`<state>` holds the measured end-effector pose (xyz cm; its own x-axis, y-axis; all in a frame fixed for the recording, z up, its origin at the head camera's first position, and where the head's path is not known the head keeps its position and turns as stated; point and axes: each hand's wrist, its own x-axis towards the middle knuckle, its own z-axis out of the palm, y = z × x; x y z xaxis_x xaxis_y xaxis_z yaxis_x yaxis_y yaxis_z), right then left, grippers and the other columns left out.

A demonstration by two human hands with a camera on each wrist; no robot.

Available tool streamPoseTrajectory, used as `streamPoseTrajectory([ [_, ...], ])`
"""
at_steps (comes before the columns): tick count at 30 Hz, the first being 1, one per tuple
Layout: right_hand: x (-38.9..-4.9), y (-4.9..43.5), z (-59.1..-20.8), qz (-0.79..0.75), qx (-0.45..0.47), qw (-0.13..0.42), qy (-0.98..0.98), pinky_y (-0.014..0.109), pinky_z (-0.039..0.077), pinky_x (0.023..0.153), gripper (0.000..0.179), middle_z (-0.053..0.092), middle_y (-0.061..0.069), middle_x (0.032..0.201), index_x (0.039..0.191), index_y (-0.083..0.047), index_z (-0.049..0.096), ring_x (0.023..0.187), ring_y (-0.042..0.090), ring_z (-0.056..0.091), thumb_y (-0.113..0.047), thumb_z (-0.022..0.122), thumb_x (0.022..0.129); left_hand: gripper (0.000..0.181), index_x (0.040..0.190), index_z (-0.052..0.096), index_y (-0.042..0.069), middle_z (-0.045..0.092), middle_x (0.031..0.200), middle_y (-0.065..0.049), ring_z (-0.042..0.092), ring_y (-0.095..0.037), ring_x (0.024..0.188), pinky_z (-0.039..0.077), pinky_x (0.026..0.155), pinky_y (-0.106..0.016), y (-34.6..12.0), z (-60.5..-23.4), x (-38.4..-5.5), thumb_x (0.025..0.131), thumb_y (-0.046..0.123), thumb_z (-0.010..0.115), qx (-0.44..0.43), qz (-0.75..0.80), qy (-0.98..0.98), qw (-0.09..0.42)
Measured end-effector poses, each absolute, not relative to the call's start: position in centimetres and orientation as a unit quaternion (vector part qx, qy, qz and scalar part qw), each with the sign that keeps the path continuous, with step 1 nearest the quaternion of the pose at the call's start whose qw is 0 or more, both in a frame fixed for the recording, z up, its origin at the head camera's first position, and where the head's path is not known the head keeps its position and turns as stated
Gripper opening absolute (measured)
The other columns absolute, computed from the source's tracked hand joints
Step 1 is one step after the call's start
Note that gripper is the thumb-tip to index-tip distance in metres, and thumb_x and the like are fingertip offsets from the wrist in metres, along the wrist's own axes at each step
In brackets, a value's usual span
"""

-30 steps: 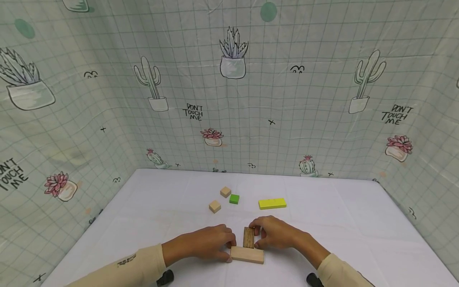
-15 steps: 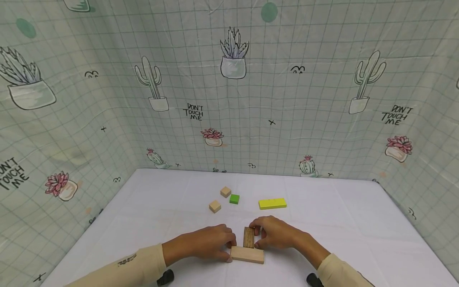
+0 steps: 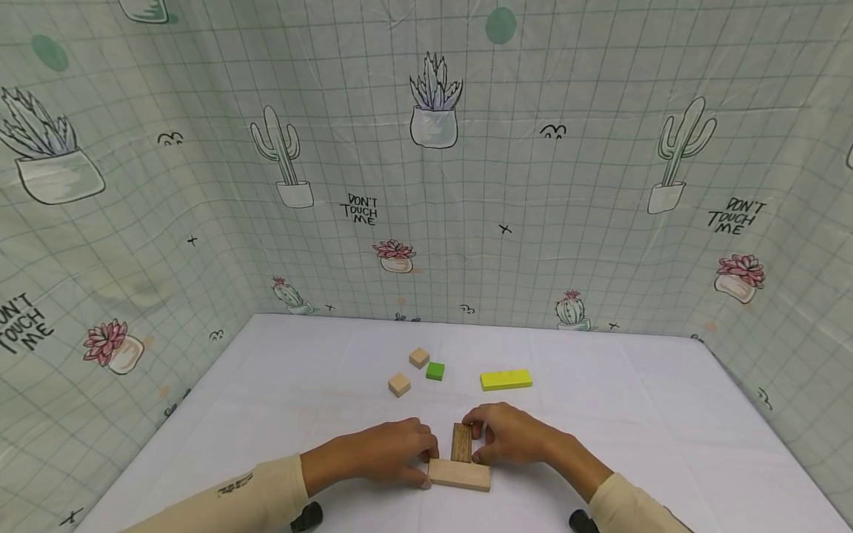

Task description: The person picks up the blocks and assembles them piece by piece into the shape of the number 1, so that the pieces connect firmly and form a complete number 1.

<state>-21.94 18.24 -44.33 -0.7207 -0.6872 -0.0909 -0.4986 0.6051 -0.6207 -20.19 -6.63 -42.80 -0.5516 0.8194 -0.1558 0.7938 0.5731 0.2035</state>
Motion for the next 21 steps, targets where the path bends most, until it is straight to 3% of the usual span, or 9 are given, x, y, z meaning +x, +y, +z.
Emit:
streamPoseTrajectory([
  [21, -21.88, 18.28, -44.37, -0.279, -0.341, 0.155, 0.884, 0.021, 0.046, 0.068, 0.049, 0.056, -0.008, 0.097, 0.122, -0.006, 0.057, 0.075, 0.002, 0.054, -0.027, 0.074, 0.081, 0.028, 0.100, 0.064, 0.020, 0.052, 0.082, 0.016, 0.043, 0.003, 0.078, 0.041, 0.067, -0.014, -6.82, -43.19, -20.30, 0.082, 0.041, 0.071, 0.461, 0.057, 0.879, 0.113],
])
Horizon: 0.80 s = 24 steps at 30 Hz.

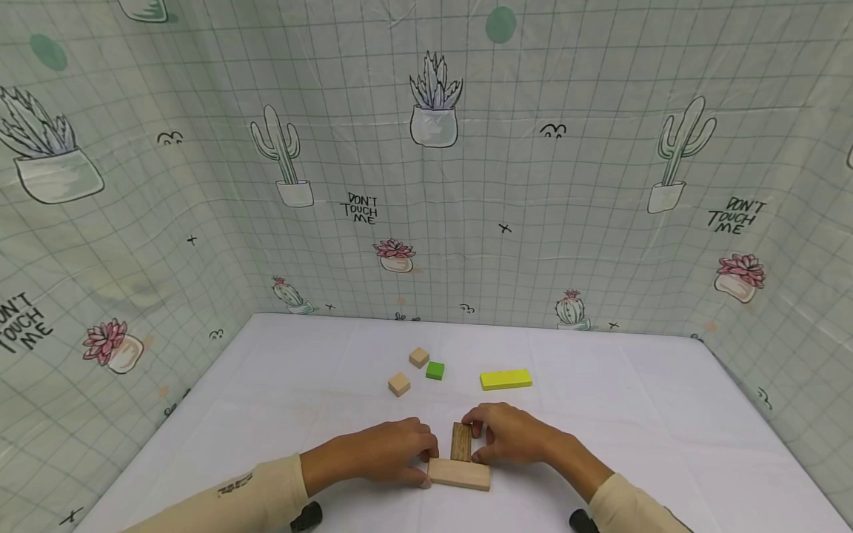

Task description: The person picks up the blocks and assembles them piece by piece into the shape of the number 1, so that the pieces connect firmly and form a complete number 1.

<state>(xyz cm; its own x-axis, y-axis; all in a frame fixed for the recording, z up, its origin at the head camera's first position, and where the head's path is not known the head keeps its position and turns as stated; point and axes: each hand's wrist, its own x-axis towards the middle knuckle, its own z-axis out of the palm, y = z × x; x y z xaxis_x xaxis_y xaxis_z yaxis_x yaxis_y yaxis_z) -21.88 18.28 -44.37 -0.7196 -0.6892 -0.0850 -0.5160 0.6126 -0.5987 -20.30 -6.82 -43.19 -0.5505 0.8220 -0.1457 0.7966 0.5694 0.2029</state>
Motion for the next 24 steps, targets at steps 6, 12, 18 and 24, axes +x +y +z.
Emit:
streamPoseTrajectory([
  [6, -21.87, 18.31, -44.31, -0.281, -0.338, 0.158, 0.884, 0.021, 0.046, 0.066, 0.049, 0.056, -0.007, 0.095, 0.122, -0.006, 0.057, 0.072, 0.002, 0.053, -0.028, 0.074, 0.081, 0.029, 0.101, 0.064, 0.020, 0.052, 0.083, 0.016, 0.043, 0.003, 0.079, 0.041, 0.067, -0.014, -6.88, -43.26, -20.38, 0.083, 0.041, 0.070, 0.462, 0.056, 0.878, 0.114],
  [12, -21.93, 18.50, -44.14, -0.279, -0.329, 0.157, 0.888, 0.022, 0.046, 0.065, 0.052, 0.056, -0.007, 0.095, 0.123, -0.007, 0.057, 0.072, 0.003, 0.053, -0.031, 0.075, 0.081, 0.029, 0.101, 0.064, 0.020, 0.052, 0.083, 0.016, 0.043, 0.003, 0.078, 0.041, 0.067, -0.014, -6.84, -43.15, -20.26, 0.083, 0.041, 0.071, 0.457, 0.055, 0.880, 0.119],
  [18, -22.14, 18.85, -43.96, -0.265, -0.321, 0.144, 0.898, 0.023, 0.045, 0.066, 0.051, 0.058, -0.007, 0.095, 0.122, -0.009, 0.058, 0.073, 0.003, 0.053, -0.032, 0.075, 0.080, 0.029, 0.101, 0.064, 0.021, 0.053, 0.084, 0.016, 0.043, 0.003, 0.079, 0.041, 0.068, -0.014, -6.72, -42.99, -20.16, 0.082, 0.041, 0.071, 0.457, 0.053, 0.880, 0.116],
  [24, -22.53, 19.07, -44.05, -0.255, -0.308, 0.134, 0.907, 0.023, 0.045, 0.066, 0.049, 0.058, -0.008, 0.095, 0.120, -0.011, 0.059, 0.073, 0.004, 0.052, -0.035, 0.074, 0.080, 0.028, 0.100, 0.065, 0.020, 0.052, 0.082, 0.016, 0.044, 0.003, 0.078, 0.041, 0.068, -0.014, -6.75, -43.01, -20.22, 0.082, 0.041, 0.071, 0.459, 0.055, 0.879, 0.117],
])
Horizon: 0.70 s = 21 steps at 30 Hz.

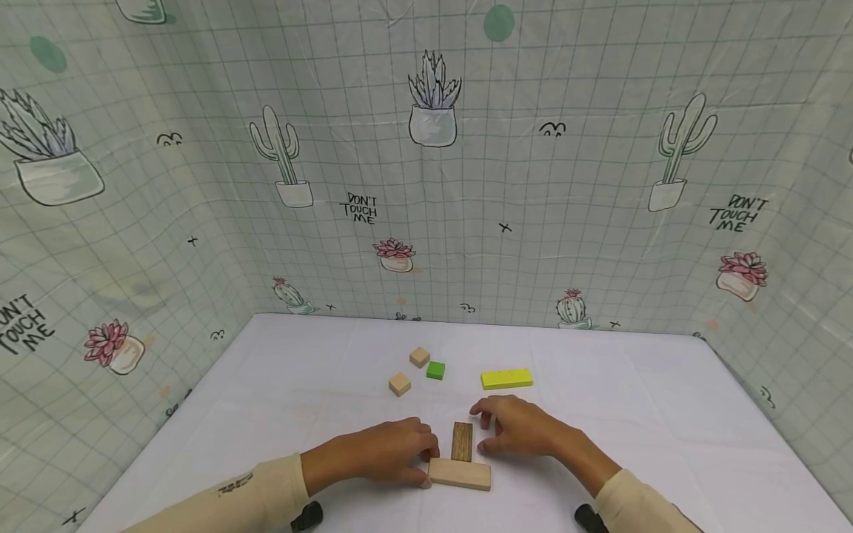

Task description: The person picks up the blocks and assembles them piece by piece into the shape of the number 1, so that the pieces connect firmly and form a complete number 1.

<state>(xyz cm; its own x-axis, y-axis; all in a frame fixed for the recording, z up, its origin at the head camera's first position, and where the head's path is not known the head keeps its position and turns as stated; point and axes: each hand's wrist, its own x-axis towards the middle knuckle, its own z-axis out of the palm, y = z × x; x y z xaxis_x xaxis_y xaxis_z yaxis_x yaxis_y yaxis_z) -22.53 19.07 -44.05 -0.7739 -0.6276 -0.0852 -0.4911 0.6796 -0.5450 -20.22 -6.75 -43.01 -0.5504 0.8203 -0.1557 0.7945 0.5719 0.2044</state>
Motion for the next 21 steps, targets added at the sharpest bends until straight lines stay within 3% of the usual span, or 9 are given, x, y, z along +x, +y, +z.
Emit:
streamPoseTrajectory([
  [21, -23.4, 20.3, -44.1, -0.217, -0.268, 0.031, 0.938, 0.022, 0.042, 0.060, 0.044, 0.060, -0.006, 0.093, 0.115, -0.009, 0.061, 0.069, 0.002, 0.048, -0.030, 0.075, 0.079, 0.029, 0.101, 0.065, 0.019, 0.052, 0.082, 0.016, 0.044, 0.003, 0.078, 0.041, 0.067, -0.013, -6.8, -43.1, -20.2, 0.082, 0.040, 0.071, 0.461, 0.054, 0.878, 0.116],
])
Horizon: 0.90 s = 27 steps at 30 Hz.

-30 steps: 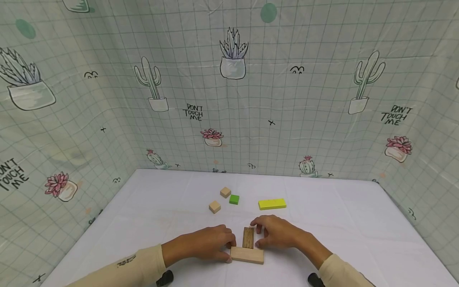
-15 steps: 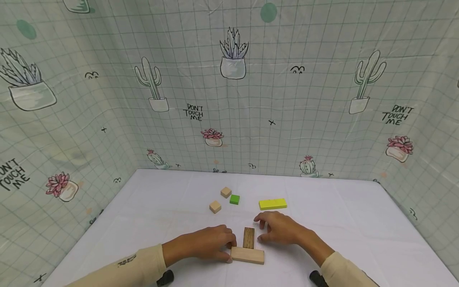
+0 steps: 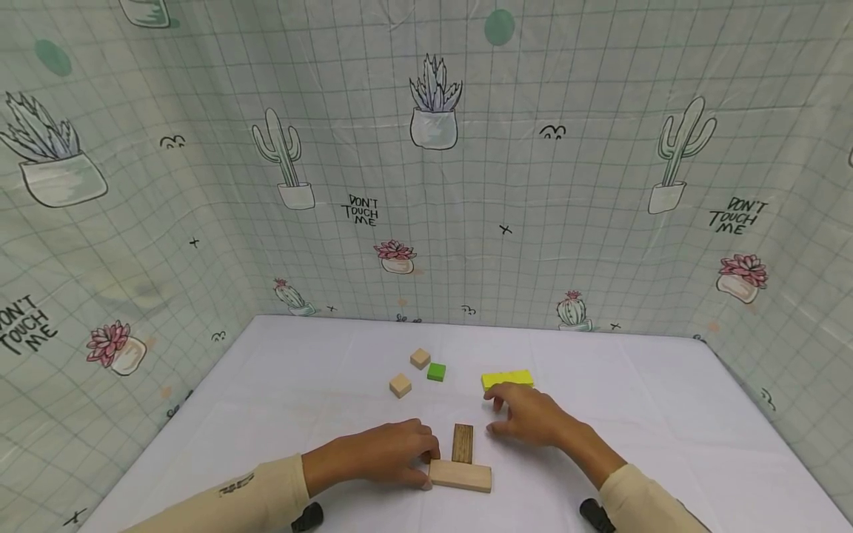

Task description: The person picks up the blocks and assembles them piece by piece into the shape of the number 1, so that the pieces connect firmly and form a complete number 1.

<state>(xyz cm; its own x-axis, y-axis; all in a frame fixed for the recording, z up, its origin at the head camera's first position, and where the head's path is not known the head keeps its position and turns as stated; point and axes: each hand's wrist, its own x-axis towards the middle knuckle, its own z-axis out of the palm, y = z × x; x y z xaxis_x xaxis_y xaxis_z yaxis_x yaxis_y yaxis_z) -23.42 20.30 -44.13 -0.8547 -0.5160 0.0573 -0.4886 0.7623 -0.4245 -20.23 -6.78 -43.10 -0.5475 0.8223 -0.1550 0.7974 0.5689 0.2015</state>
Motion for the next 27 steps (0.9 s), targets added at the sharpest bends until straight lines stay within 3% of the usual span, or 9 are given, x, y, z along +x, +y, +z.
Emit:
streamPoseTrajectory([
  [15, -24.5, 21.6, -44.5, -0.207, -0.193, -0.010, 0.959, 0.027, 0.041, 0.061, 0.050, 0.059, -0.006, 0.088, 0.116, -0.009, 0.061, 0.070, 0.009, 0.048, -0.027, 0.080, 0.074, 0.029, 0.101, 0.064, 0.020, 0.051, 0.083, 0.017, 0.043, 0.004, 0.079, 0.041, 0.069, -0.013, -6.8, -43.3, -20.2, 0.082, 0.041, 0.071, 0.466, 0.056, 0.877, 0.107],
  [27, -25.1, 22.6, -44.7, -0.197, -0.153, -0.005, 0.968, 0.032, 0.043, 0.064, 0.055, 0.059, -0.004, 0.087, 0.119, -0.007, 0.059, 0.077, 0.014, 0.050, -0.029, 0.080, 0.073, 0.029, 0.101, 0.064, 0.020, 0.051, 0.083, 0.017, 0.043, 0.003, 0.080, 0.040, 0.068, -0.013, -6.8, -43.4, -20.3, 0.083, 0.041, 0.071, 0.465, 0.054, 0.877, 0.108],
])
